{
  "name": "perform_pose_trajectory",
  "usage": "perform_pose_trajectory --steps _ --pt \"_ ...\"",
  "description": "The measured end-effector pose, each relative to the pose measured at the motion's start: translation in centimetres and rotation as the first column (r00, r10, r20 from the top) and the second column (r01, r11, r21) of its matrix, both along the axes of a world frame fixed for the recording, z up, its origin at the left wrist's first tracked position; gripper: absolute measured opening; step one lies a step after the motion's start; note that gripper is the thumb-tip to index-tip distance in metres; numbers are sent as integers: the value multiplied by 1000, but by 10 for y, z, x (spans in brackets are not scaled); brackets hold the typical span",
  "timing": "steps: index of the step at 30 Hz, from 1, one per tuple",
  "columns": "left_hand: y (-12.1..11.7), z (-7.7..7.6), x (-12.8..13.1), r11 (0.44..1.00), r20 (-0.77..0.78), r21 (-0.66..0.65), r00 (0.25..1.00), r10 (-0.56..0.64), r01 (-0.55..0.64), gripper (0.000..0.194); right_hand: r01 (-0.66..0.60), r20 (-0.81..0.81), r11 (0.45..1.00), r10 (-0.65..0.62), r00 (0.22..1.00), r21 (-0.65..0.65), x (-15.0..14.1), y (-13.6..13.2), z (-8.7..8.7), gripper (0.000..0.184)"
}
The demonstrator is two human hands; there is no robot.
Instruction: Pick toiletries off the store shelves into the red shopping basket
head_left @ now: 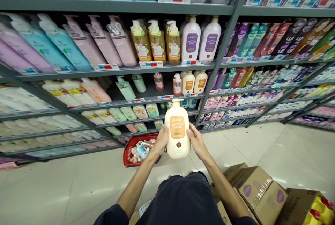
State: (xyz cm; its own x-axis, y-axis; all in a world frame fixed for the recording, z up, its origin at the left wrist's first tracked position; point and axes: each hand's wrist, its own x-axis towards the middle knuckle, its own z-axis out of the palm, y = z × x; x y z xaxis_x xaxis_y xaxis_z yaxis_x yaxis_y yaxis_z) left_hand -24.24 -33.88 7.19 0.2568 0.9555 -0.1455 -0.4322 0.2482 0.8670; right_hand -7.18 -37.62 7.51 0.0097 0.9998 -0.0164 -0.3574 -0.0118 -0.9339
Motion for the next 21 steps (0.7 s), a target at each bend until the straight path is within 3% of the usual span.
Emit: perform_pose_trajectory --steps 16,21 --pt "3 -6 3 999 42 -48 999 10 -8 82 -14 12 999 15 1000 -31 1 6 -2 87" --pt "6 -11 5 999 33 -31 999 13 -12 91 -9 14 999 10 1000 -30 4 8 -4 87"
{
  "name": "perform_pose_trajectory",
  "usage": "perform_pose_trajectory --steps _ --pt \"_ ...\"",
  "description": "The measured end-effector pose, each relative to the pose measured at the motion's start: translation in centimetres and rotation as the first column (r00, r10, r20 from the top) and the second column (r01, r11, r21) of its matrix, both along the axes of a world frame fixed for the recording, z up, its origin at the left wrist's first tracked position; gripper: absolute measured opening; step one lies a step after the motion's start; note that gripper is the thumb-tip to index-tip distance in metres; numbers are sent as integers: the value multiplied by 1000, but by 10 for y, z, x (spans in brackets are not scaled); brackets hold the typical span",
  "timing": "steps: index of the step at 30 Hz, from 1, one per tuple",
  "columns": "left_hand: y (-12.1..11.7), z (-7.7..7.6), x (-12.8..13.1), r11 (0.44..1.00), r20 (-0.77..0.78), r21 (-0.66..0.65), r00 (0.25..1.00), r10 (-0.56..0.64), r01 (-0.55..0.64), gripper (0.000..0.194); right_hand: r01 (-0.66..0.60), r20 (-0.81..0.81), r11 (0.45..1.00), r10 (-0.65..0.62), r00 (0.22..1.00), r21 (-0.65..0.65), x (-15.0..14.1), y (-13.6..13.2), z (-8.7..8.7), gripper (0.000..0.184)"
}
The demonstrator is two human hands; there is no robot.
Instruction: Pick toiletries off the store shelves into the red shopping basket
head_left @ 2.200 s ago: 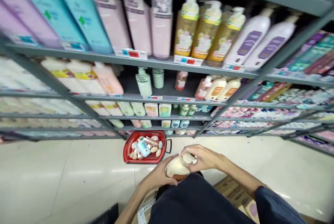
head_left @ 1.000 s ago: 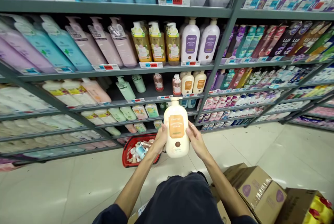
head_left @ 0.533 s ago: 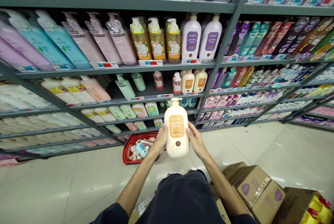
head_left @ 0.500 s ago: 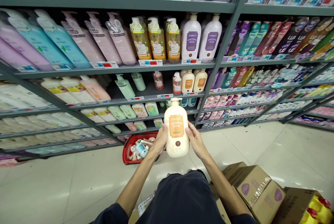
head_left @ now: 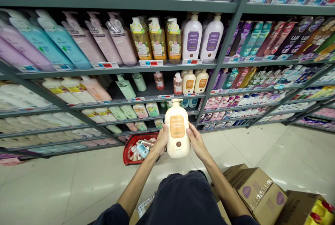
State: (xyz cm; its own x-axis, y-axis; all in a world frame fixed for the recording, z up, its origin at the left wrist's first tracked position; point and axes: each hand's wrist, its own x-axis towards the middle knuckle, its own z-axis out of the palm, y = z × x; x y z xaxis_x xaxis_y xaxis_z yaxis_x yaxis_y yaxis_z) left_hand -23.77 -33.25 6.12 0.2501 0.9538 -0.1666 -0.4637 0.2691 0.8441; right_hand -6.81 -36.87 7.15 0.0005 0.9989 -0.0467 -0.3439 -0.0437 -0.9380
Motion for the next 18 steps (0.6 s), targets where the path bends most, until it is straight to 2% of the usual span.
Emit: perform_pose_trajectory --steps 9,12,15,18 --pt "-1 4 0 1000 -12 -3 1000 -2 2 98 -4 13 1000 4 1000 9 0 1 0 85" --pt "0 5 -1 1000 -16 -14 1000 11 -11 93 -7 12 1000 7 1000 8 -1 1 1 85" --pt "-1 -1 -5 1000 -34 -15 999 10 -11 86 -9 7 1000 9 1000 -3 -4 1 -1 82" --pt "-6 -18 -9 1000 -55 -21 998 16 -18 87 -18 3 1000 18 1000 -24 -8 -2 -10 80"
